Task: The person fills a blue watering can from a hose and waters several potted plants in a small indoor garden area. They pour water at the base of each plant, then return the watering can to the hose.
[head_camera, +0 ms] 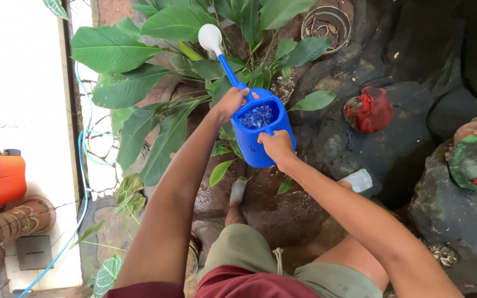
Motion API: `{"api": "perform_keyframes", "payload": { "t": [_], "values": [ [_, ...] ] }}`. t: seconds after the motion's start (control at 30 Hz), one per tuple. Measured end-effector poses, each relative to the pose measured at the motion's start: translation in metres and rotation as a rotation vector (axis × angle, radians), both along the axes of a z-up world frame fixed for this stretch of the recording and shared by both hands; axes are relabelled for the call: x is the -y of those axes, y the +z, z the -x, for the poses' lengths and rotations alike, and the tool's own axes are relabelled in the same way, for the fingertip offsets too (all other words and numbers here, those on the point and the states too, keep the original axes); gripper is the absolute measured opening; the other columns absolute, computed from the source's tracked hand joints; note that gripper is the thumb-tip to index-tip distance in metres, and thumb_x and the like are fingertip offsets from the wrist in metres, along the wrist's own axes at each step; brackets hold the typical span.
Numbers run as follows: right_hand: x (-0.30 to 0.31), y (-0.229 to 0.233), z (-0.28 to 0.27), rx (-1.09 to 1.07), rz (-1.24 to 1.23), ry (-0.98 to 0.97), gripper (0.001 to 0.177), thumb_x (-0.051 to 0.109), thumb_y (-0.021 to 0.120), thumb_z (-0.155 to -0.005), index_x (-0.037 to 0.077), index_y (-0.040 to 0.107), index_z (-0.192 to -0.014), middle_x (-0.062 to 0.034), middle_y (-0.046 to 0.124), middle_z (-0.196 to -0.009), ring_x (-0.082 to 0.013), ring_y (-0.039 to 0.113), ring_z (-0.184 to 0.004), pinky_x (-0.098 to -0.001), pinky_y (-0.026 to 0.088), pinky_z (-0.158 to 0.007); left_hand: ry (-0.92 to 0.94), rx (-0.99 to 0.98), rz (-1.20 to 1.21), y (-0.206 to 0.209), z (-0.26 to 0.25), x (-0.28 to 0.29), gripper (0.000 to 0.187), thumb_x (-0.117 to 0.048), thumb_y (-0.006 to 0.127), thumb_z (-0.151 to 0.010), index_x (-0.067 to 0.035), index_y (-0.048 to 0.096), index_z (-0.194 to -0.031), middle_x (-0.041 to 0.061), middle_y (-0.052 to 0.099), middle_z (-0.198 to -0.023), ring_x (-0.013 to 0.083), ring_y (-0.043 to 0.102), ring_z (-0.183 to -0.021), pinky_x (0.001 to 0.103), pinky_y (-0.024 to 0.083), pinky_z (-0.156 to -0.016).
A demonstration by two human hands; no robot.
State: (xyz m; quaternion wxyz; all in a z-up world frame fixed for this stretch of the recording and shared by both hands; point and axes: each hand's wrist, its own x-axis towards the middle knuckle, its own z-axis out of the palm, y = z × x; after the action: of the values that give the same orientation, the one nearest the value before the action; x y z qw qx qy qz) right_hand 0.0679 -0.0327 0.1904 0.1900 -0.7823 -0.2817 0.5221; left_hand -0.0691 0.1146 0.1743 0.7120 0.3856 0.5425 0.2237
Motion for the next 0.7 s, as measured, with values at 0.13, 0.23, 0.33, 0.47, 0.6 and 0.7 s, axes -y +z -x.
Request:
{"api": "perform_keyframes", "payload": {
  "t": [0.13, 0.23, 0.33, 0.47, 0.6, 0.7],
  "values": [
    [0.006, 0.021, 0.003, -0.036, -0.021, -0.031, 0.027, 0.026, 0.071, -0.076, 0.017, 0.049, -0.062, -0.003, 0.053, -0.069, -0.0217, 0.049, -0.065, -0.047, 0.045, -0.068, 0.007, 0.042, 0.013, 0.034, 0.0, 0.014, 0.028, -0.023, 0.056, -0.1, -0.014, 0.057, -0.073, -0.011, 0.038, -0.056, -0.0008, 0.032, -0.041, 0.016, 0.025, -0.041],
    [0.013, 0.039, 0.007, -0.022, -0.041, -0.037, 0.029, 0.026, 0.071, -0.075, 0.02, 0.047, -0.06, 0.0006, 0.053, -0.066, -0.0215, 0.05, -0.063, -0.0444, 0.045, -0.067, 0.046, 0.076, -0.001, 0.019, -0.004, 0.02, 0.025, -0.025, 0.058, -0.099, -0.014, 0.06, -0.077, -0.011, 0.037, -0.057, -0.0006, 0.033, -0.04, 0.016, 0.028, -0.04],
    [0.021, 0.064, 0.017, -0.058, -0.117, -0.095, 0.041, 0.02, 0.068, -0.077, 0.024, 0.032, -0.057, 0.0055, 0.032, -0.051, -0.011, 0.027, -0.051, -0.0319, 0.035, -0.056, 0.096, 0.109, 0.024, 0.052, -0.008, 0.03, 0.02, -0.022, 0.059, -0.098, -0.013, 0.059, -0.079, -0.009, 0.039, -0.058, -0.0008, 0.035, -0.041, 0.017, 0.028, -0.041],
    [0.032, 0.047, 0.023, -0.037, -0.116, -0.221, 0.04, 0.022, 0.07, -0.07, 0.023, 0.033, -0.053, 0.007, 0.032, -0.052, -0.0112, 0.031, -0.049, -0.0326, 0.034, -0.053, -0.027, 0.034, -0.045, 0.042, -0.022, 0.024, 0.022, -0.027, 0.059, -0.097, -0.016, 0.062, -0.078, -0.009, 0.045, -0.059, 0.0004, 0.038, -0.045, 0.018, 0.029, -0.044],
    [0.045, 0.036, 0.028, -0.089, -0.125, -0.316, 0.043, 0.022, 0.068, -0.076, 0.023, 0.028, -0.06, 0.0064, 0.029, -0.056, -0.0129, 0.028, -0.054, -0.0367, 0.034, -0.056, -0.169, -0.13, -0.151, -0.015, -0.033, 0.02, 0.028, -0.037, 0.062, -0.095, -0.02, 0.065, -0.074, -0.008, 0.053, -0.06, 0.0042, 0.043, -0.05, 0.023, 0.032, -0.051],
    [0.049, 0.027, 0.029, -0.064, -0.1, -0.359, 0.043, 0.024, 0.07, -0.071, 0.023, 0.03, -0.056, 0.0046, 0.028, -0.057, -0.0138, 0.031, -0.052, -0.036, 0.034, -0.055, -0.197, -0.196, -0.14, -0.033, -0.039, 0.02, 0.028, -0.04, 0.061, -0.094, -0.019, 0.071, -0.078, -0.006, 0.059, -0.07, 0.0076, 0.055, -0.066, 0.023, 0.039, -0.063]
  ]
}}
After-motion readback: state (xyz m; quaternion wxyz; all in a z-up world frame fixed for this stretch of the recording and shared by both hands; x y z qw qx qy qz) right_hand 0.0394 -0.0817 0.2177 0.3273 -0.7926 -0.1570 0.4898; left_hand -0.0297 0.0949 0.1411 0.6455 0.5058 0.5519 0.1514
